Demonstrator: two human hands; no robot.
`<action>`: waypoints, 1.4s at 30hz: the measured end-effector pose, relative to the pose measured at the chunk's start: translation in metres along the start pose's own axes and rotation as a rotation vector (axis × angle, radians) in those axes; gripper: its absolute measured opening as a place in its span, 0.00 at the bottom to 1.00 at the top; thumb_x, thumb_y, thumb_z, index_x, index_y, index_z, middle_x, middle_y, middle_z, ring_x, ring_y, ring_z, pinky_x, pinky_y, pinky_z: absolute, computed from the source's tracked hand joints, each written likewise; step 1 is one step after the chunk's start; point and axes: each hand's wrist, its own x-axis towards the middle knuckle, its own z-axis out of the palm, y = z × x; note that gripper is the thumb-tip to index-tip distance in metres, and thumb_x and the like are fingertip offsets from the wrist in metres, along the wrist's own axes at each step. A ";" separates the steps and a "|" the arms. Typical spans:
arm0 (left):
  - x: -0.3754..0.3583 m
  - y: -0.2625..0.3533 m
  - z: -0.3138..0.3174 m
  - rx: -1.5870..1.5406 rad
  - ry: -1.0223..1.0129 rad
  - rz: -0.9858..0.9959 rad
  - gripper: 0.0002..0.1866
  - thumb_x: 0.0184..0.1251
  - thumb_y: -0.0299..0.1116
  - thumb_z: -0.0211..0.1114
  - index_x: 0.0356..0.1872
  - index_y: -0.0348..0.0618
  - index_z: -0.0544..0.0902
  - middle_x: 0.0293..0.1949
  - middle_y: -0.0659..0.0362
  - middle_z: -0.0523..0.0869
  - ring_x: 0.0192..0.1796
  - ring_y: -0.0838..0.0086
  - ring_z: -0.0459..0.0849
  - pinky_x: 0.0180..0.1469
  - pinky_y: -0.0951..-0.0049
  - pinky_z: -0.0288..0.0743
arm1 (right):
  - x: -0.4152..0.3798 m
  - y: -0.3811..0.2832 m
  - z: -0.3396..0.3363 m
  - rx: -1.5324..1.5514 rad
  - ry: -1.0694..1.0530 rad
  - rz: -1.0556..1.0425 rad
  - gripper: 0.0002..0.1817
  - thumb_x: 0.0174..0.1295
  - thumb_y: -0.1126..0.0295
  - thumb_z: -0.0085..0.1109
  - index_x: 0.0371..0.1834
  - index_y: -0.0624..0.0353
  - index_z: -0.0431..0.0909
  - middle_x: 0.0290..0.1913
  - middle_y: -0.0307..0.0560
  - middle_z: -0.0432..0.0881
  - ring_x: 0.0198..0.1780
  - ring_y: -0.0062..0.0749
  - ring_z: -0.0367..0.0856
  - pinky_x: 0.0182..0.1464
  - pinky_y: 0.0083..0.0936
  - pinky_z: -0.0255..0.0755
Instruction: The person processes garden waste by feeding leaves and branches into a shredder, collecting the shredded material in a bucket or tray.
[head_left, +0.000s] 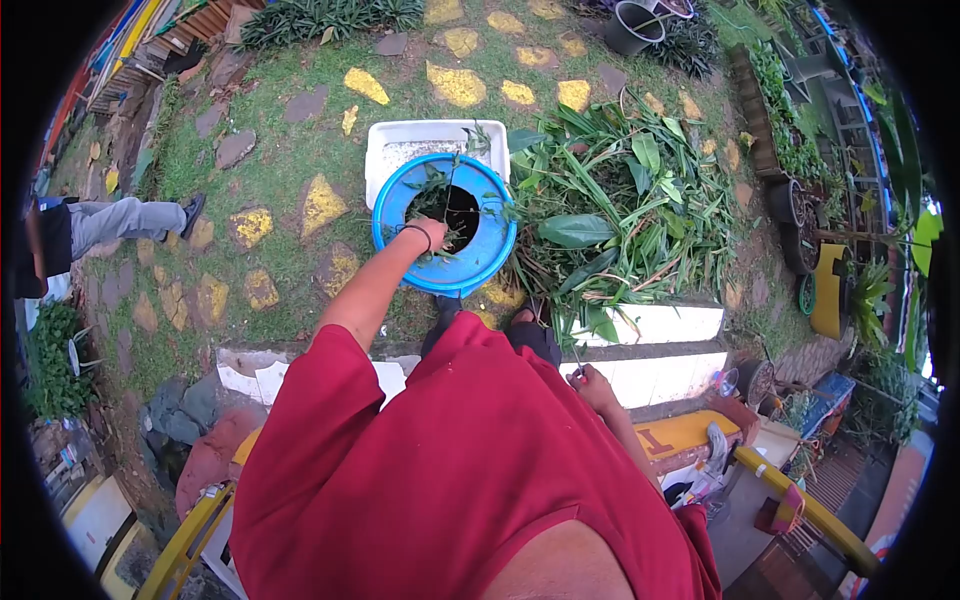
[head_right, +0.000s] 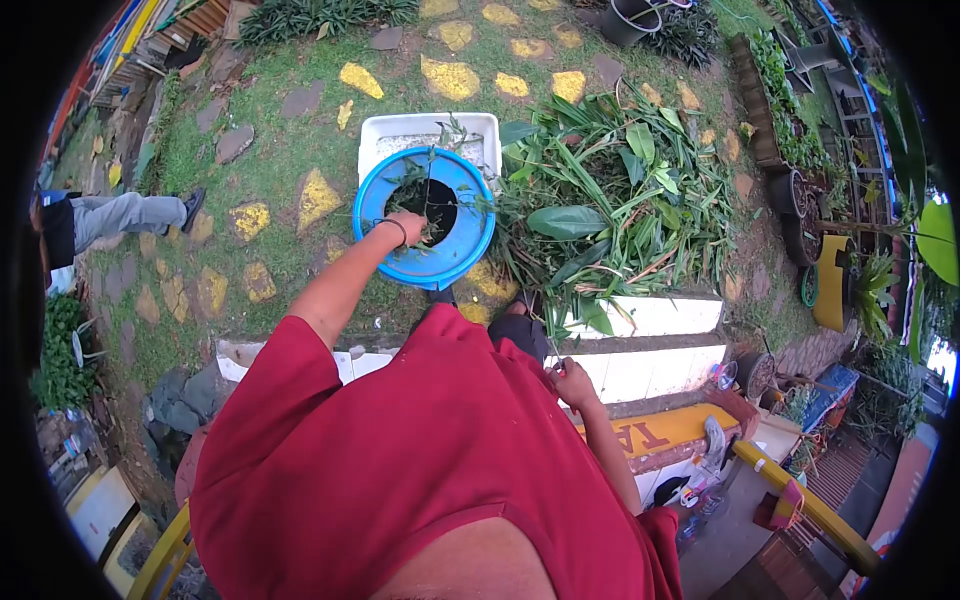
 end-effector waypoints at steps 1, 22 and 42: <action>0.005 -0.002 0.005 0.012 -0.050 -0.041 0.23 0.69 0.45 0.61 0.56 0.37 0.80 0.57 0.44 0.83 0.60 0.53 0.81 0.62 0.55 0.74 | -0.007 -0.004 -0.001 0.025 0.016 0.008 0.23 0.65 0.52 0.59 0.46 0.66 0.77 0.44 0.66 0.83 0.48 0.60 0.82 0.52 0.44 0.75; -0.046 -0.065 -0.096 -0.248 0.686 -0.150 0.43 0.59 0.51 0.71 0.73 0.47 0.64 0.71 0.47 0.63 0.73 0.49 0.60 0.74 0.56 0.59 | -0.013 -0.009 0.019 0.129 0.157 0.014 0.23 0.66 0.50 0.59 0.49 0.61 0.76 0.42 0.61 0.84 0.46 0.54 0.83 0.49 0.42 0.75; -0.047 -0.028 -0.003 -0.098 0.279 0.292 0.13 0.63 0.26 0.62 0.42 0.58 0.91 0.44 0.59 0.90 0.47 0.63 0.88 0.51 0.62 0.81 | -0.033 0.028 0.029 0.191 0.054 0.134 0.25 0.64 0.49 0.61 0.47 0.62 0.76 0.42 0.63 0.83 0.48 0.56 0.83 0.51 0.41 0.75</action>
